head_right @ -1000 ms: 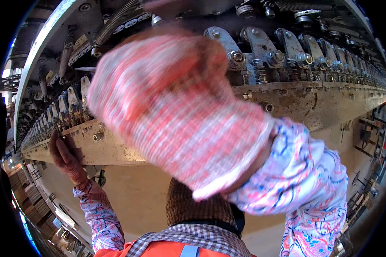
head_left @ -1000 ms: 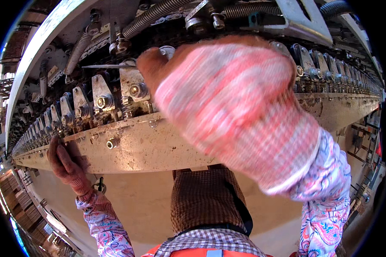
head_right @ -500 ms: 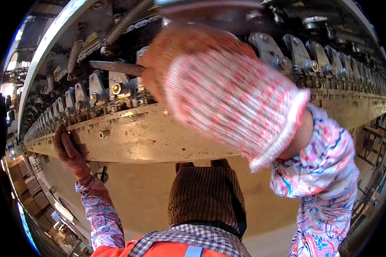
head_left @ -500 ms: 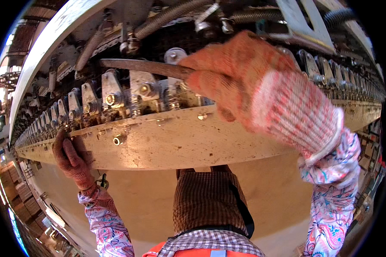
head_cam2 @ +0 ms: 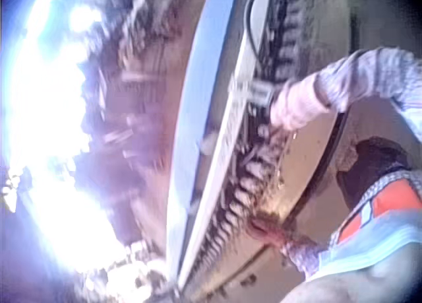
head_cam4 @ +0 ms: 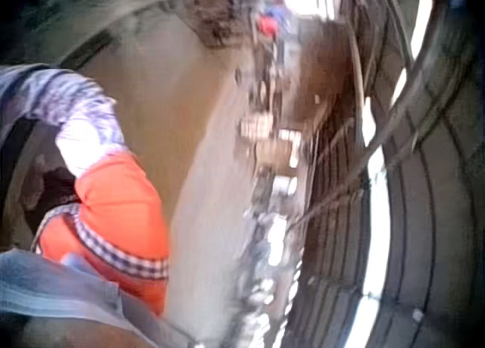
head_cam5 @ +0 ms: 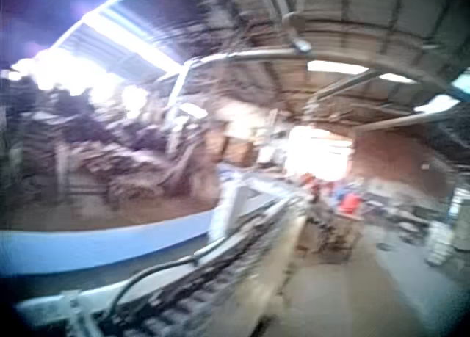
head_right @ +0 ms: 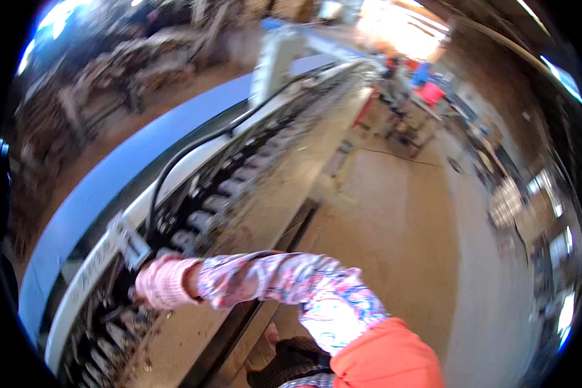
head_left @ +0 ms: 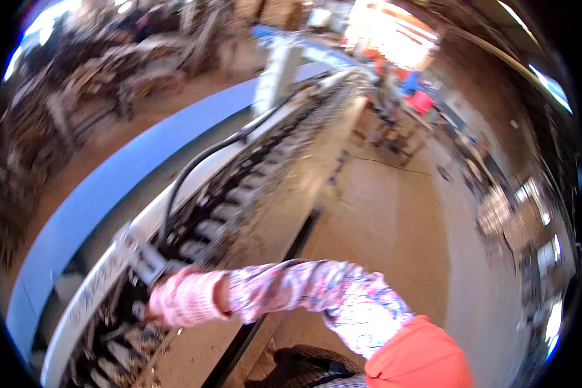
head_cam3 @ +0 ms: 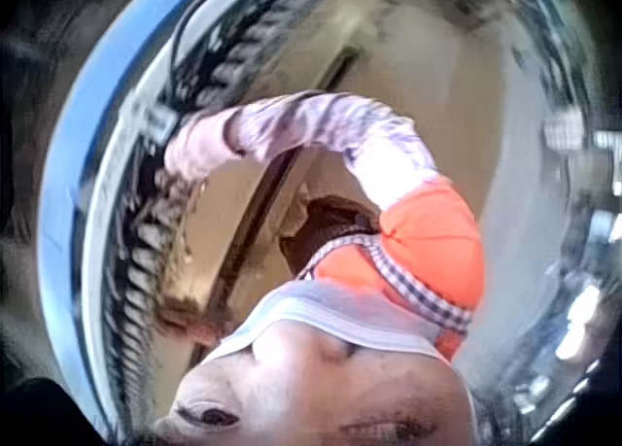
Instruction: The person uses a thin metal rod to scrape and clean the internal components of a large industrial machine. They systematically move along the machine's length, removing debris from the mechanical parts.
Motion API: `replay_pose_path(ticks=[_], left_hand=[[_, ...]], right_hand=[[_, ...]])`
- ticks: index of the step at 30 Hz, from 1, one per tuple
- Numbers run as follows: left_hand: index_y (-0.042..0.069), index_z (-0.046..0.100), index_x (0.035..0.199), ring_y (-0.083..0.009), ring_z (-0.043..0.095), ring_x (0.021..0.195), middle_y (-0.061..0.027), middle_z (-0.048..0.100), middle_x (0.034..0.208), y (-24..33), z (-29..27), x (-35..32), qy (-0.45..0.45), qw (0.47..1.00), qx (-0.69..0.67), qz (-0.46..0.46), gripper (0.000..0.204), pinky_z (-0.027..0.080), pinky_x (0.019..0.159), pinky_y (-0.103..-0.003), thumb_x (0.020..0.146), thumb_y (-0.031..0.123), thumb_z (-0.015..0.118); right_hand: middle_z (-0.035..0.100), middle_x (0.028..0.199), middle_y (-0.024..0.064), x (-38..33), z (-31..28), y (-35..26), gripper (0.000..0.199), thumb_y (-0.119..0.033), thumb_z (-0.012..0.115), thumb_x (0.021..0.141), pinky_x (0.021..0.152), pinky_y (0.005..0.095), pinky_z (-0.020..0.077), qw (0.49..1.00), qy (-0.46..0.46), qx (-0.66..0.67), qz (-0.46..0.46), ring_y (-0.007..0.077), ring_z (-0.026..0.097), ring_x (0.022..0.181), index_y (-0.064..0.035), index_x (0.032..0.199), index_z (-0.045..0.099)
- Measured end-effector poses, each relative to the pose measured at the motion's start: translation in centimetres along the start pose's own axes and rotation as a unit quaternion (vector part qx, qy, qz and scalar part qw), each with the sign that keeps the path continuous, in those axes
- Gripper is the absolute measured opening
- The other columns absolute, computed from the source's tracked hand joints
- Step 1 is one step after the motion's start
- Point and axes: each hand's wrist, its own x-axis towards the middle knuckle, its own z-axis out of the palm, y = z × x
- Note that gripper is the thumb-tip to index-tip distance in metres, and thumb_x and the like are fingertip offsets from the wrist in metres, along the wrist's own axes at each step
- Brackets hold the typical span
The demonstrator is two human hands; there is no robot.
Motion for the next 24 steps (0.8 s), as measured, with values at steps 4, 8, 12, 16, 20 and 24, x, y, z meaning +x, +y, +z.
replay_pose_path(ticks=[4,8,12,16,20,24], left_hand=[[0.000,0.068,0.119,-0.0364,0.066,0.080,-0.0185,0.071,0.104,-1.2,1.2,0.7,0.067,0.998,-0.002,0.015,0.042,0.055,0.079,-0.048,0.098,0.036,0.067],[-0.002,0.071,0.115,-0.0408,0.065,0.092,-0.0228,0.071,0.107,2.7,-2.8,6.5,-0.025,0.964,-0.187,-0.186,0.044,0.053,0.086,-0.052,0.103,0.039,0.057],[-0.002,0.074,0.112,-0.0439,0.065,0.097,-0.0252,0.072,0.106,3.0,-6.9,9.2,-0.097,0.899,-0.274,-0.329,0.047,0.052,0.088,-0.054,0.105,0.039,0.051],[-0.002,0.072,0.112,-0.0402,0.065,0.091,-0.0231,0.071,0.101,4.3,-7.4,10.5,-0.095,0.884,-0.329,-0.318,0.045,0.052,0.083,-0.051,0.105,0.038,0.053],[-0.003,0.071,0.112,-0.0364,0.065,0.086,-0.0210,0.070,0.097,4.9,-7.7,11.0,-0.099,0.870,-0.370,-0.310,0.044,0.053,0.078,-0.047,0.104,0.037,0.054],[-0.003,0.069,0.112,-0.0326,0.065,0.080,-0.0189,0.070,0.093,5.2,-7.6,11.2,-0.104,0.858,-0.403,-0.302,0.042,0.053,0.072,-0.044,0.104,0.036,0.055]], right_hand=[[0.077,0.119,0.0090,-1.2,0.0,-0.8,0.038,-0.027,0.071,0.091,0.077,0.0697,0.0571,0.993,-0.016,-0.116,-0.014,0.0345,0.074,0.109,-0.0201,0.128,0.072],[0.079,0.092,0.0158,-0.8,3.6,-1.4,0.021,-0.020,0.076,0.080,0.053,0.0639,0.0555,0.960,0.168,-0.220,-0.034,0.0385,0.076,0.088,-0.0094,0.097,0.082],[0.078,0.093,0.0176,-0.3,2.7,-4.2,0.026,-0.020,0.075,0.081,0.052,0.0611,0.0556,0.947,0.194,-0.251,-0.044,0.0373,0.075,0.085,-0.0040,0.100,0.081],[0.079,0.100,0.0135,-0.5,0.2,-5.6,0.027,-0.020,0.076,0.083,0.060,0.0603,0.0580,0.945,0.147,-0.288,-0.043,0.0356,0.075,0.092,-0.0070,0.105,0.081],[0.079,0.103,0.0139,-1.0,-0.4,-7.5,0.029,-0.019,0.077,0.082,0.060,0.0600,0.0577,0.945,0.118,-0.305,-0.023,0.0358,0.075,0.093,-0.0060,0.107,0.081],[0.078,0.097,0.0143,-1.3,0.0,-8.1,0.025,-0.019,0.077,0.080,0.056,0.0588,0.0568,0.941,0.149,-0.304,-0.025,0.0359,0.075,0.086,-0.0062,0.101,0.080]])
